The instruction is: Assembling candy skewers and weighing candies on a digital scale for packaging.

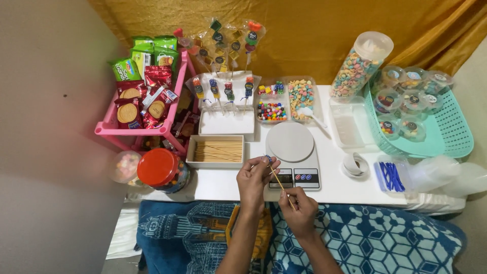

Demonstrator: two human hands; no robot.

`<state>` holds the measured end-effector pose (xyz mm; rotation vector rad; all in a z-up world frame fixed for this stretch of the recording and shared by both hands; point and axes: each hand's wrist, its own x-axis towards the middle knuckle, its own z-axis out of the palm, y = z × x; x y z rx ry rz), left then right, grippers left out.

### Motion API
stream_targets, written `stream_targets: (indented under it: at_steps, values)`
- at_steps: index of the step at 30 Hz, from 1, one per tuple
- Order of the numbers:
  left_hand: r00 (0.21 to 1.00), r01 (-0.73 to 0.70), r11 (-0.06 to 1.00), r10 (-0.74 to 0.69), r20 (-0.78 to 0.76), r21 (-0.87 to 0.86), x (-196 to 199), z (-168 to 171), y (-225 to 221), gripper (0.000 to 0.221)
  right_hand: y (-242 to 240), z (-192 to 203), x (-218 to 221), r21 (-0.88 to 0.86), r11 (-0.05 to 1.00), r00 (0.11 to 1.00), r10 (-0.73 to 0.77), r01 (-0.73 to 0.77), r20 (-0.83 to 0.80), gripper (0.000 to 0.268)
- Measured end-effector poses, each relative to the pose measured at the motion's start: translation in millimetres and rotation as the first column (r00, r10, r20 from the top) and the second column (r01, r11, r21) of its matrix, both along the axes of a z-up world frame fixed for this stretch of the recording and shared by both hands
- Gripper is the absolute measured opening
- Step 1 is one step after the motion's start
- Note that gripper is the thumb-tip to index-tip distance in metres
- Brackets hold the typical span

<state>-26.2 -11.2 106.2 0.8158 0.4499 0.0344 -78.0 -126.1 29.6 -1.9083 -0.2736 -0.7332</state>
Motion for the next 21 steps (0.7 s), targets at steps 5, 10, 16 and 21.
stream_targets:
  at_steps: [5,10,16,21]
  values:
    - [0.998,0.054,0.995,-0.052,-0.028,0.082,-0.5,8.0,-2.8,0.035,1.6,-3.9,1.2,-0.002,1.0,1.0,-0.013,0.013,0.008,0.013]
    - [0.993,0.116,0.986,-0.116,-0.006,0.117,-0.6,0.4,-14.2,0.02,1.8,-3.9,6.7,-0.026,0.999,0.998,-0.027,0.028,0.052,0.008]
    - [0.971,0.226,0.957,-0.237,0.043,0.18,12.6,-9.4,-23.8,0.026,-12.8,-11.2,16.7,0.04,0.996,0.993,-0.076,0.08,-0.088,0.013]
    - [0.966,0.158,0.881,-0.231,0.114,0.447,68.5,-27.5,-15.6,0.035,-46.0,-28.4,35.6,0.095,0.961,0.958,-0.242,0.258,-0.153,0.013]
